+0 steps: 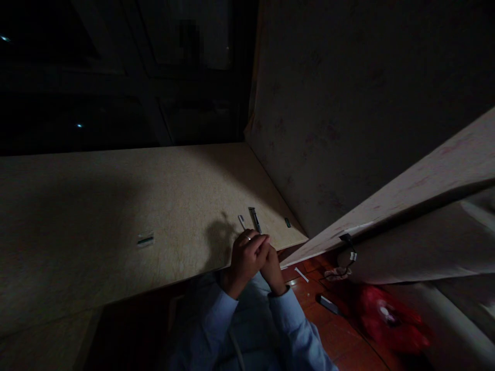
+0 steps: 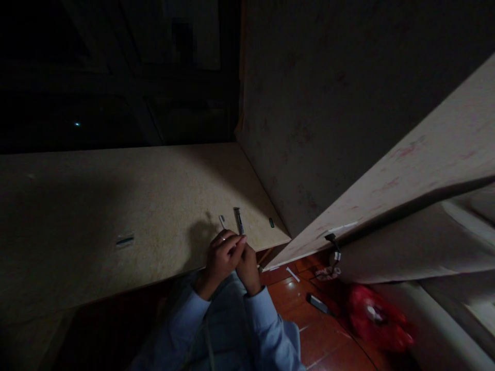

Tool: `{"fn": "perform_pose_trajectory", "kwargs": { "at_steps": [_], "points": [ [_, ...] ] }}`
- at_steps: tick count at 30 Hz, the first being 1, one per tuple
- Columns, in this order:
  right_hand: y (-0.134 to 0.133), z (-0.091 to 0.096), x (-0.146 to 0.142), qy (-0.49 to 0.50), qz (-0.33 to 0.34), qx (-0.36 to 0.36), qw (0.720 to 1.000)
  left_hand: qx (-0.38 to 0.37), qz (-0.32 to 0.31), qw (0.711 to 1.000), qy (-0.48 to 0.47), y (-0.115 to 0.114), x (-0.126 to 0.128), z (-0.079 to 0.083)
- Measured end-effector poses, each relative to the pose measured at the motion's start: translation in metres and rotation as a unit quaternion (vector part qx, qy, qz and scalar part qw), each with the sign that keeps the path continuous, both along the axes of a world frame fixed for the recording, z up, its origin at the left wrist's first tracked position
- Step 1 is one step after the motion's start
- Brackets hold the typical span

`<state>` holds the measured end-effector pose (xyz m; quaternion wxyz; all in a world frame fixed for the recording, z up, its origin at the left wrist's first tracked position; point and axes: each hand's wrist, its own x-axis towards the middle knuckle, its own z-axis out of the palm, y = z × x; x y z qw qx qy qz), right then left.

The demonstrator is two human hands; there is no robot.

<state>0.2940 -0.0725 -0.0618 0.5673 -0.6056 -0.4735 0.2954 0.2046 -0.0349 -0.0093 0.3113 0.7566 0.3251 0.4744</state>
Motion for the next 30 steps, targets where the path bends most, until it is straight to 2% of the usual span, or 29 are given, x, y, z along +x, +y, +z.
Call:
{"fn": "perform_pose_trajectory", "kwargs": {
  "at_steps": [2, 4, 7, 10, 13, 19, 23, 30],
  "points": [
    [-0.005, 0.009, 0.011, -0.007, -0.018, -0.012, 1.0, 0.035, 0.058, 0.998, 0.009, 0.003, -0.027, -0.006],
    [-0.008, 0.016, 0.025, -0.01, -0.063, -0.031, 0.997, 0.033, 0.127, 0.991, 0.03, 0.014, -0.055, -0.016],
    [-0.009, 0.019, 0.051, -0.052, -0.128, -0.056, 0.989, -0.008, 0.202, 0.978, 0.057, 0.036, -0.09, -0.037],
    [-0.006, 0.015, 0.072, -0.129, -0.139, -0.087, 0.978, -0.07, 0.266, 0.961, 0.025, 0.052, -0.11, -0.054],
    [0.001, 0.013, 0.086, -0.235, -0.139, -0.125, 0.954, -0.103, 0.253, 0.962, 0.015, 0.054, -0.114, -0.061],
    [0.017, 0.023, 0.09, -0.372, -0.166, -0.227, 0.885, -0.088, 0.207, 0.972, 0.064, 0.043, -0.111, -0.061],
    [0.022, 0.033, 0.087, -0.45, -0.145, -0.241, 0.847, -0.099, 0.198, 0.974, 0.047, 0.041, -0.113, -0.061],
    [0.031, 0.049, 0.086, -0.478, -0.097, -0.317, 0.813, -0.109, 0.182, 0.977, 0.03, 0.04, -0.113, -0.06]
  ]
}}
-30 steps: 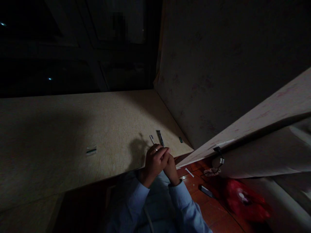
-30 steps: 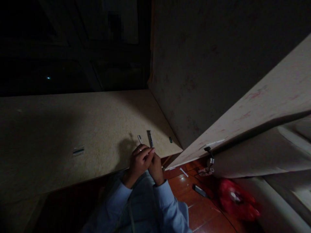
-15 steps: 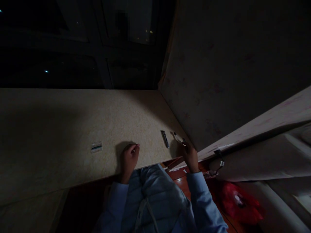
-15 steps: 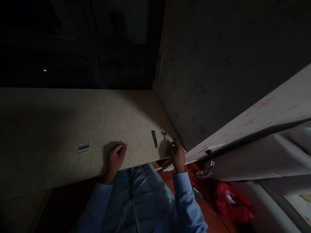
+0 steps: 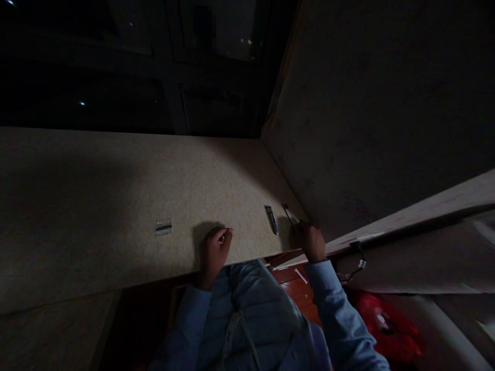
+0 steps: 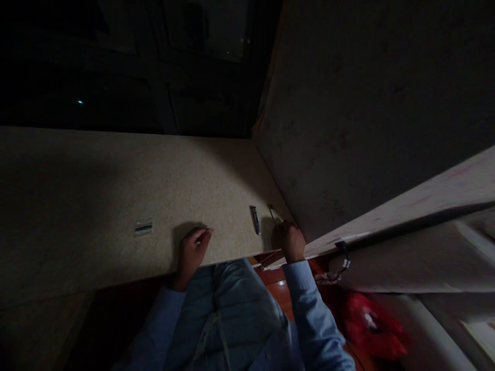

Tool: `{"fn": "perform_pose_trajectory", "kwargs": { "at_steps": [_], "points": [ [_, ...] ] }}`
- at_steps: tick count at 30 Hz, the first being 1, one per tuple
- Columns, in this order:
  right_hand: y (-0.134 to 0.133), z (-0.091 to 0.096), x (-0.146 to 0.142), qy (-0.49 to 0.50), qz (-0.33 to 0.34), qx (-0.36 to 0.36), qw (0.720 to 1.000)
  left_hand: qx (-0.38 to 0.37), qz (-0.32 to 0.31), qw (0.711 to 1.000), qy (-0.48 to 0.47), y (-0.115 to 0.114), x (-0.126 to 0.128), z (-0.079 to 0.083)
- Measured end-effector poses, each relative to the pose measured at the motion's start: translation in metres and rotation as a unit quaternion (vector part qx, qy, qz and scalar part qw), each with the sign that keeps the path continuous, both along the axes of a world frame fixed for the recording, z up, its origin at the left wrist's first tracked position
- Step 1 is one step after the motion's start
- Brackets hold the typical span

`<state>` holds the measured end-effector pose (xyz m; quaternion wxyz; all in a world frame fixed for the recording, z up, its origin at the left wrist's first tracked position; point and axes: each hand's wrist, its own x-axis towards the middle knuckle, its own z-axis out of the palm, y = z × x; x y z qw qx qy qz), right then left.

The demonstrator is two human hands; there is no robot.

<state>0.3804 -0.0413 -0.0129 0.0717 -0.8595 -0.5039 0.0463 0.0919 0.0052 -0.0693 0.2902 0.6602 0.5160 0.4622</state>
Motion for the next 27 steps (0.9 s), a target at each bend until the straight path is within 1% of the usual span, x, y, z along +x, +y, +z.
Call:
{"fn": "perform_pose_trajectory", "kwargs": {
  "at_steps": [3, 5, 7, 10, 12, 13, 15, 17, 18, 19, 21, 23, 25, 27],
  "points": [
    [0.001, 0.002, 0.004, 0.004, 0.012, 0.003, 1.0, 0.0, 0.002, 1.0, -0.006, 0.0, 0.001, 0.001],
    [-0.003, -0.001, 0.008, 0.01, 0.027, 0.029, 0.999, 0.0, 0.008, 1.0, -0.003, -0.001, 0.001, 0.002],
    [-0.01, -0.006, 0.011, 0.02, 0.051, 0.086, 0.995, -0.002, 0.013, 1.0, 0.002, -0.001, 0.002, 0.002],
    [-0.021, -0.015, 0.005, 0.058, 0.079, 0.21, 0.973, -0.007, 0.015, 1.0, 0.001, -0.003, 0.002, 0.002],
    [-0.025, -0.02, -0.012, 0.12, 0.124, 0.255, 0.951, -0.011, 0.014, 1.0, -0.003, -0.004, 0.003, 0.003],
    [-0.026, -0.022, -0.024, 0.157, 0.154, 0.262, 0.94, -0.014, 0.015, 1.0, -0.007, -0.004, 0.003, 0.004],
    [-0.022, -0.025, -0.053, 0.218, 0.215, 0.25, 0.919, -0.021, 0.016, 0.999, -0.019, -0.005, 0.004, 0.007],
    [-0.014, -0.027, -0.082, 0.263, 0.268, 0.219, 0.9, -0.031, 0.013, 0.999, -0.041, -0.005, 0.003, 0.011],
    [-0.009, -0.029, -0.094, 0.276, 0.288, 0.202, 0.894, -0.037, 0.011, 0.998, -0.052, -0.006, 0.002, 0.013],
    [-0.004, -0.031, -0.105, 0.276, 0.294, 0.193, 0.895, -0.043, 0.01, 0.997, -0.064, -0.007, 0.0, 0.014],
    [0.005, -0.037, -0.119, 0.236, 0.274, 0.195, 0.912, -0.047, 0.015, 0.996, -0.076, -0.008, -0.009, 0.017],
    [0.009, -0.044, -0.124, 0.187, 0.257, 0.208, 0.925, -0.038, 0.037, 0.996, -0.069, -0.008, -0.024, 0.018],
    [0.007, -0.05, -0.122, 0.166, 0.272, 0.226, 0.921, -0.012, 0.076, 0.996, -0.039, -0.005, -0.047, 0.018],
    [0.003, -0.054, -0.117, 0.168, 0.305, 0.244, 0.905, 0.017, 0.132, 0.991, 0.01, 0.002, -0.076, 0.017]
  ]
}}
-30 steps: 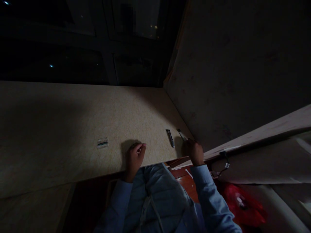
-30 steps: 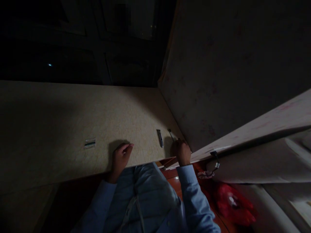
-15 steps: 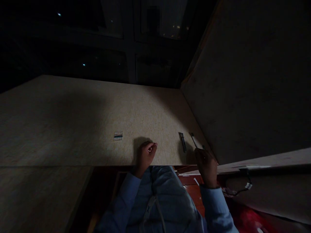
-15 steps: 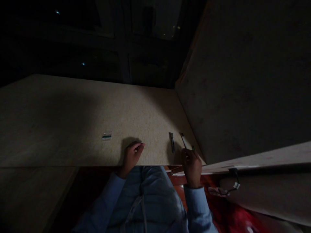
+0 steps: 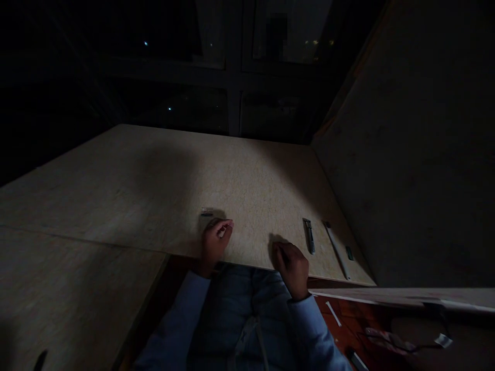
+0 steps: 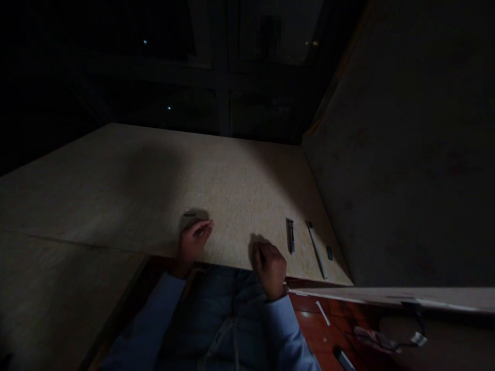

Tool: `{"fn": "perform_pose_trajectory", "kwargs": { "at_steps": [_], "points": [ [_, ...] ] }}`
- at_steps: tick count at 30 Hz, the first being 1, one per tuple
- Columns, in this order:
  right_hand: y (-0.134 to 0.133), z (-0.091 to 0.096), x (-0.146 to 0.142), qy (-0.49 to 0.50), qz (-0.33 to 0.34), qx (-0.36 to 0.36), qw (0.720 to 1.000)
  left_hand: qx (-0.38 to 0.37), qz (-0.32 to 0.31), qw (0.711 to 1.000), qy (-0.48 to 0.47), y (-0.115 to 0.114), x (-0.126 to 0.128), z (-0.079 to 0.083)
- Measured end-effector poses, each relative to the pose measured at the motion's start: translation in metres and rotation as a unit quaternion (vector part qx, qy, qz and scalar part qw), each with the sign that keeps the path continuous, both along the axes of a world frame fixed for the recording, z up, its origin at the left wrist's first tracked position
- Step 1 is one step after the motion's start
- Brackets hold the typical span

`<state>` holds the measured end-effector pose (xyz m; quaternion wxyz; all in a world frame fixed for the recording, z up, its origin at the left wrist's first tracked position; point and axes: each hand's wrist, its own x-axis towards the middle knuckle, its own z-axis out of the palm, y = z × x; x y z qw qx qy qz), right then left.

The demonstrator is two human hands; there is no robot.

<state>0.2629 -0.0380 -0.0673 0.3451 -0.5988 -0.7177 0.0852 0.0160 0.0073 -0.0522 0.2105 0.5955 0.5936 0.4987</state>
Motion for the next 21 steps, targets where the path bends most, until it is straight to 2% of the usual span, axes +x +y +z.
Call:
{"fn": "perform_pose_trajectory", "kwargs": {
  "at_steps": [3, 6, 9, 13, 17, 21],
  "points": [
    [-0.005, -0.003, 0.005, 0.012, 0.029, 0.019, 0.999, 0.019, 0.067, 0.991, 0.116, 0.016, -0.046, -0.004],
    [-0.006, -0.004, 0.005, 0.002, 0.027, 0.028, 0.999, -0.003, 0.056, 0.977, 0.204, 0.03, -0.082, -0.009],
    [-0.005, -0.003, 0.002, -0.016, 0.016, 0.041, 0.999, -0.029, 0.042, 0.969, 0.241, 0.037, -0.096, -0.015],
    [-0.004, -0.002, 0.0, -0.025, 0.007, 0.037, 0.999, -0.032, 0.058, 0.969, 0.236, 0.034, -0.085, -0.018],
    [-0.003, -0.003, -0.001, -0.019, -0.005, 0.022, 1.0, 0.006, 0.094, 0.981, 0.171, 0.024, -0.054, -0.014],
    [-0.002, 0.002, -0.002, 0.044, -0.016, -0.026, 0.999, 0.03, 0.046, 0.989, 0.135, 0.014, -0.016, -0.008]
  ]
}}
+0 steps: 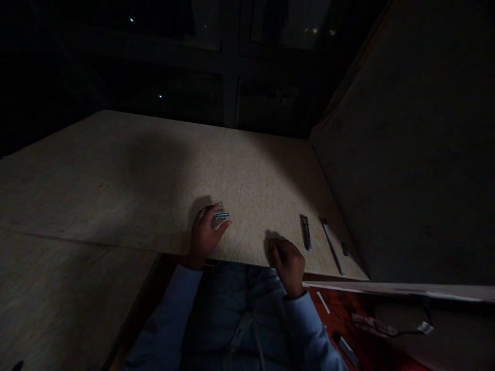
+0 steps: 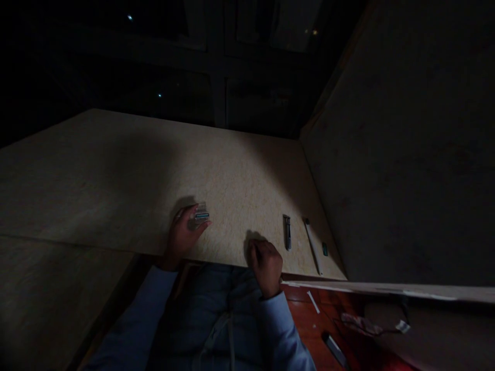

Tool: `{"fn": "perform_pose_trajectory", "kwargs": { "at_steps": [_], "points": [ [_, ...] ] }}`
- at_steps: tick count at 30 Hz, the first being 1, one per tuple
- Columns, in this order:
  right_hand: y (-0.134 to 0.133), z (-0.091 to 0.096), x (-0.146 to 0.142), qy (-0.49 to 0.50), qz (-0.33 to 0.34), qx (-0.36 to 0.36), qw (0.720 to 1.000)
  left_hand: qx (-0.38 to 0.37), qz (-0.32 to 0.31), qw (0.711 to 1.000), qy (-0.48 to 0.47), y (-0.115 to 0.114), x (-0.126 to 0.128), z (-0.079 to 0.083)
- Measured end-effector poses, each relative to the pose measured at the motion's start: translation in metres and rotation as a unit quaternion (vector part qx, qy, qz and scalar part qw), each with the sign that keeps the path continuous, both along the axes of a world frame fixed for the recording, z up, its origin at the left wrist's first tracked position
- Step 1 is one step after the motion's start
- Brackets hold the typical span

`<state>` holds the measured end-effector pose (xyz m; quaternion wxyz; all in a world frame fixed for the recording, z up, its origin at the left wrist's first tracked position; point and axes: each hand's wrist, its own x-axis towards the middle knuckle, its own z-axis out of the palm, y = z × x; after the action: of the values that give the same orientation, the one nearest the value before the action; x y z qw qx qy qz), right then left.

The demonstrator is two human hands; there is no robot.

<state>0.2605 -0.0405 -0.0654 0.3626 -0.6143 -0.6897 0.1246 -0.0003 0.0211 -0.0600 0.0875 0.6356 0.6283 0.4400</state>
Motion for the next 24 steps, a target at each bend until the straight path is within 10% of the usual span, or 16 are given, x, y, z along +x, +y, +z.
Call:
{"fn": "perform_pose_trajectory", "kwargs": {
  "at_steps": [7, 24],
  "points": [
    [0.009, 0.029, -0.019, 0.243, 0.043, -0.049, 0.968, 0.019, -0.112, 0.993, 0.027, -0.014, 0.053, 0.0],
    [0.034, 0.033, -0.022, 0.041, 0.105, -0.011, 0.994, 0.032, -0.193, 0.979, 0.059, -0.021, 0.08, 0.003]
  ]
}}
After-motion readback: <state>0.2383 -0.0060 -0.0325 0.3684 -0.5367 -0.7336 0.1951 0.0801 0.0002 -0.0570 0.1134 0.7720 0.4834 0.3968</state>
